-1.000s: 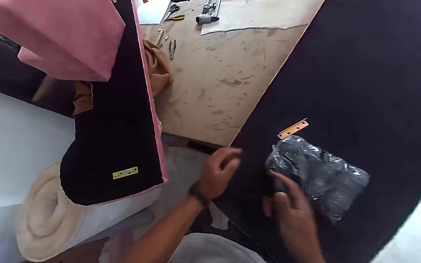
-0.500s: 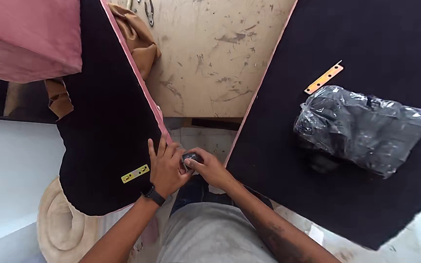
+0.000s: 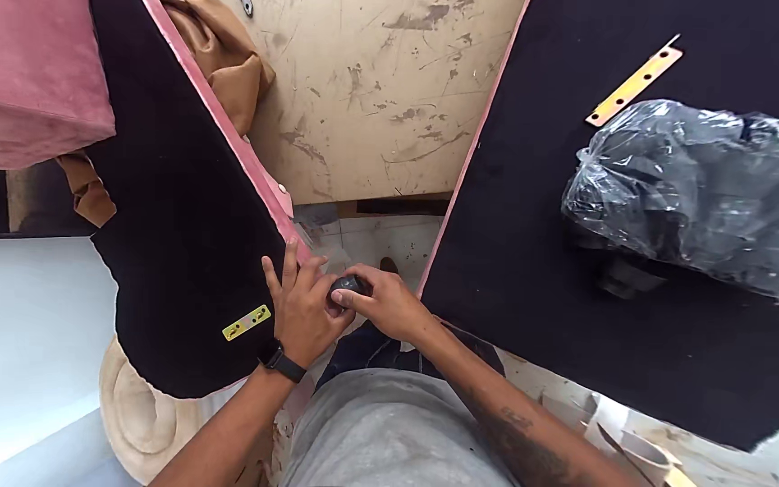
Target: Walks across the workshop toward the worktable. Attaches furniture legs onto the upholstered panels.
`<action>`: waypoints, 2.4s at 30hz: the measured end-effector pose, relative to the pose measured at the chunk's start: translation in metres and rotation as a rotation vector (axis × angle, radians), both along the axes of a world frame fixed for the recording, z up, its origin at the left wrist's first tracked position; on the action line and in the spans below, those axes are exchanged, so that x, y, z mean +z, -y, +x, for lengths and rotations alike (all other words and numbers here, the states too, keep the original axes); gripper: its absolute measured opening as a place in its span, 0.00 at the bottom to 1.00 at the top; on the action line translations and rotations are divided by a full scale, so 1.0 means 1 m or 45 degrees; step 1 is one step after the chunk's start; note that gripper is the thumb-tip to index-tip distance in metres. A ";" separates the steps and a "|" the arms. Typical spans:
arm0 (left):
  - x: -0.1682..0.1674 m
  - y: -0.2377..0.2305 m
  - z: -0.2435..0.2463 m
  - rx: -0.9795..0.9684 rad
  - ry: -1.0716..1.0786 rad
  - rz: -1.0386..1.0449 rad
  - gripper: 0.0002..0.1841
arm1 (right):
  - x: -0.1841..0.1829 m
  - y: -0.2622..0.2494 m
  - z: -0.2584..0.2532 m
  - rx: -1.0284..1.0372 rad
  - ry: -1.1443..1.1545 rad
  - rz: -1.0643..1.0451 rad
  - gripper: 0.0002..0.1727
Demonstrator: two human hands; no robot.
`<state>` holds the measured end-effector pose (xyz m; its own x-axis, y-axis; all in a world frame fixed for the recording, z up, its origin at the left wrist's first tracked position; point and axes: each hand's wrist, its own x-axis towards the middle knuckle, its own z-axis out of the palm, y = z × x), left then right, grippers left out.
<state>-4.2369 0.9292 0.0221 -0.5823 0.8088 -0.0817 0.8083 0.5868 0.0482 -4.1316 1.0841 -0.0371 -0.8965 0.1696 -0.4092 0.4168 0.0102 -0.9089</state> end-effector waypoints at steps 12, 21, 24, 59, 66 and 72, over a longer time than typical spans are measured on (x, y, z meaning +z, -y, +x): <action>0.004 0.014 0.006 -0.015 0.021 0.027 0.22 | -0.003 -0.004 -0.067 -0.920 -0.693 -0.191 0.40; -0.007 0.059 0.011 0.015 0.051 -0.015 0.26 | -0.011 -0.003 -0.007 0.314 -0.335 -0.152 0.31; -0.012 0.065 0.013 0.016 0.078 -0.044 0.25 | -0.027 0.039 0.013 0.326 -0.311 -0.280 0.25; -0.042 0.128 0.092 1.863 1.651 2.267 0.28 | -0.012 0.057 0.003 0.322 -0.042 -0.392 0.25; -0.042 0.129 0.090 1.874 1.640 2.215 0.32 | -0.011 0.058 0.005 0.358 -0.061 -0.364 0.34; -0.041 0.129 0.090 1.917 1.612 2.204 0.29 | -0.009 0.066 -0.012 0.453 0.218 -0.367 0.40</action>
<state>-4.1470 0.7999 -0.0187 -0.7211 -0.0990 -0.6857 -0.5376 -0.5444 0.6439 -4.1431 1.0183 -0.0458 -0.7939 -0.2767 -0.5414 0.5771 -0.0629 -0.8142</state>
